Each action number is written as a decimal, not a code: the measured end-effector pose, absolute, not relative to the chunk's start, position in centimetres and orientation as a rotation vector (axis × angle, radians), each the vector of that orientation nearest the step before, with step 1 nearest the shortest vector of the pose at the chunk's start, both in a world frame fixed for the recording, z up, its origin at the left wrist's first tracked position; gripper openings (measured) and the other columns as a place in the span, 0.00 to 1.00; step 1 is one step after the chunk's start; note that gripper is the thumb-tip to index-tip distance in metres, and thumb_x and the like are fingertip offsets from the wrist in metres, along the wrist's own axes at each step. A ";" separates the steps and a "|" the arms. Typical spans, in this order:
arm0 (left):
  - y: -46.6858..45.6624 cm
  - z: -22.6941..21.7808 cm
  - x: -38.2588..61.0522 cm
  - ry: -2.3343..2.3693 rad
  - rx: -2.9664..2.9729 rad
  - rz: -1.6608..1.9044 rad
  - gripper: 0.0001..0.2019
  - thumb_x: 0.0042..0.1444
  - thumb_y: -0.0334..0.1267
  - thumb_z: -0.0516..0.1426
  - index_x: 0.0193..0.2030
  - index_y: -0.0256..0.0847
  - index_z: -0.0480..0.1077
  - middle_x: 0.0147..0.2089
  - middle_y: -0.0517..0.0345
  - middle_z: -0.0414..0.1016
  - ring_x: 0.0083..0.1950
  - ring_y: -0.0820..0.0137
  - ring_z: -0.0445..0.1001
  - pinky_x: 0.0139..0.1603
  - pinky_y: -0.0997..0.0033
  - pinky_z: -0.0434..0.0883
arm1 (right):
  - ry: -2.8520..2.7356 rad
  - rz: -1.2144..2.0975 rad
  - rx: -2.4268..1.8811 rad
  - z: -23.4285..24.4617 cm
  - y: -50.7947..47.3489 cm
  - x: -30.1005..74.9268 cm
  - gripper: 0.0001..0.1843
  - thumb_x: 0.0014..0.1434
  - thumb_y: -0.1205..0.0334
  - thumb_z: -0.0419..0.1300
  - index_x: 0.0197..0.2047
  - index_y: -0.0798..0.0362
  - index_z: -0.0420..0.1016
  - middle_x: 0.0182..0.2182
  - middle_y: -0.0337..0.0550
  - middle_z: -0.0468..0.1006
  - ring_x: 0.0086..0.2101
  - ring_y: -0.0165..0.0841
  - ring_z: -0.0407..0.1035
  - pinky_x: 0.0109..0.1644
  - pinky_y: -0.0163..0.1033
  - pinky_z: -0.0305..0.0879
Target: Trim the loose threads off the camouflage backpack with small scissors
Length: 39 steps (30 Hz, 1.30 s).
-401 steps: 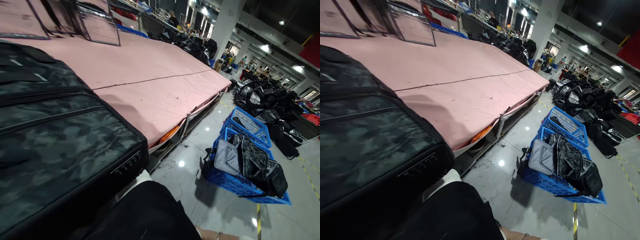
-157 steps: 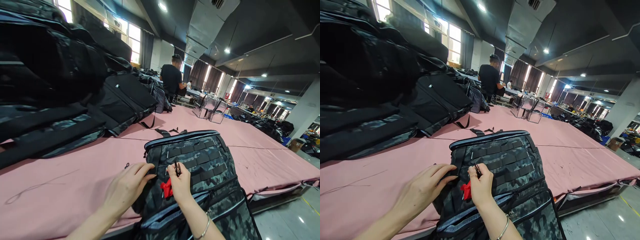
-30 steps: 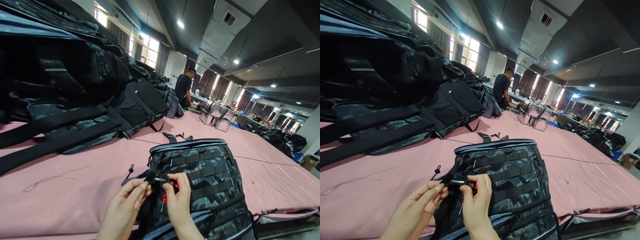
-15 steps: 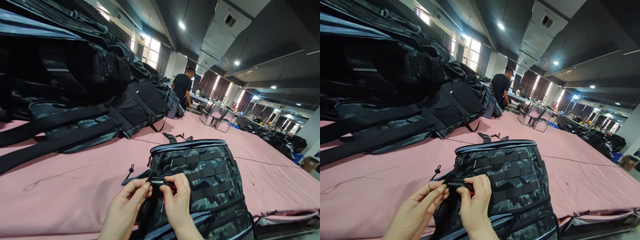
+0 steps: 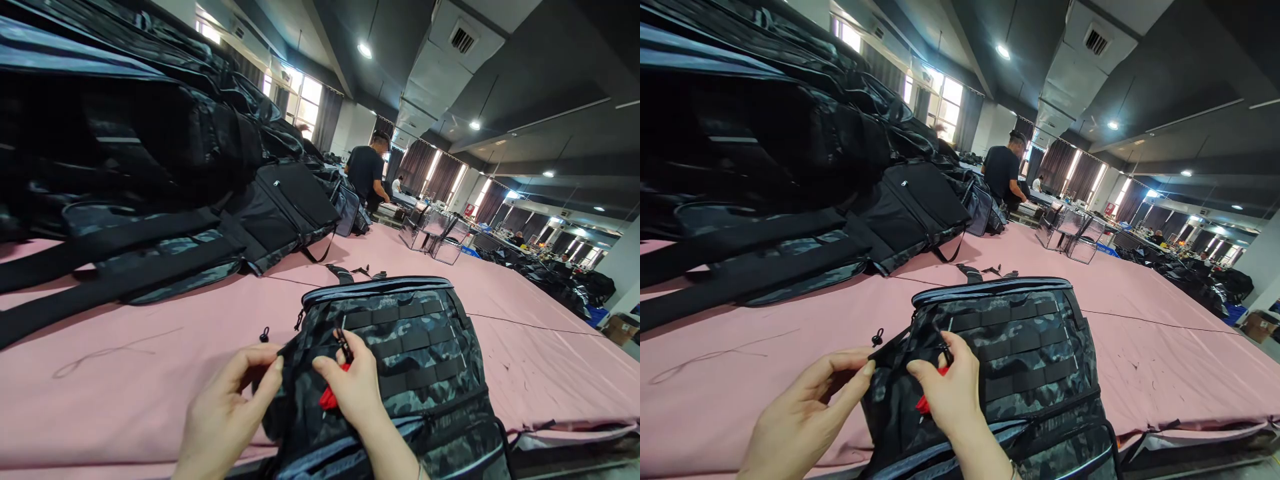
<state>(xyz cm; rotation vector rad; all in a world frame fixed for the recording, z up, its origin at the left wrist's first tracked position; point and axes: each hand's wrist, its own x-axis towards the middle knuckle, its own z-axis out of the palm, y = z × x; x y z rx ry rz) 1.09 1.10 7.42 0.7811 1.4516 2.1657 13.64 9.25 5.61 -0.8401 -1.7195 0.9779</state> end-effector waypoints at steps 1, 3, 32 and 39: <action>1.1 7.2 1.1 1.489 0.857 2.154 0.14 0.31 0.46 0.69 0.23 0.43 0.75 0.32 0.57 0.76 0.35 0.67 0.71 0.44 0.74 0.71 | -1.786 0.934 -0.903 5.9 9.4 13.4 0.18 0.49 0.61 0.66 0.45 0.52 0.79 0.23 0.33 0.69 0.23 0.28 0.63 0.29 0.33 0.62; 1.2 6.7 1.0 1.561 0.963 2.151 0.13 0.35 0.48 0.67 0.25 0.44 0.74 0.33 0.57 0.77 0.35 0.68 0.72 0.44 0.75 0.71 | -1.872 0.834 -0.999 6.1 9.6 13.0 0.12 0.47 0.67 0.65 0.37 0.51 0.79 0.21 0.32 0.70 0.22 0.28 0.62 0.29 0.33 0.59; 0.7 2.0 -2.6 1.831 1.061 2.010 0.15 0.42 0.54 0.63 0.32 0.48 0.78 0.33 0.54 0.80 0.32 0.65 0.75 0.24 0.77 0.68 | -1.699 1.029 -0.887 5.8 9.6 13.3 0.12 0.50 0.55 0.56 0.22 0.50 0.59 0.19 0.32 0.58 0.22 0.27 0.53 0.26 0.32 0.50; 4.9 -0.2 -3.6 1.649 1.004 1.840 0.25 0.36 0.63 0.61 0.34 0.45 0.78 0.36 0.56 0.83 0.28 0.64 0.77 0.35 0.64 0.78 | -1.651 1.105 -0.848 5.5 10.4 13.7 0.13 0.47 0.56 0.57 0.21 0.51 0.58 0.18 0.31 0.55 0.21 0.26 0.50 0.27 0.32 0.49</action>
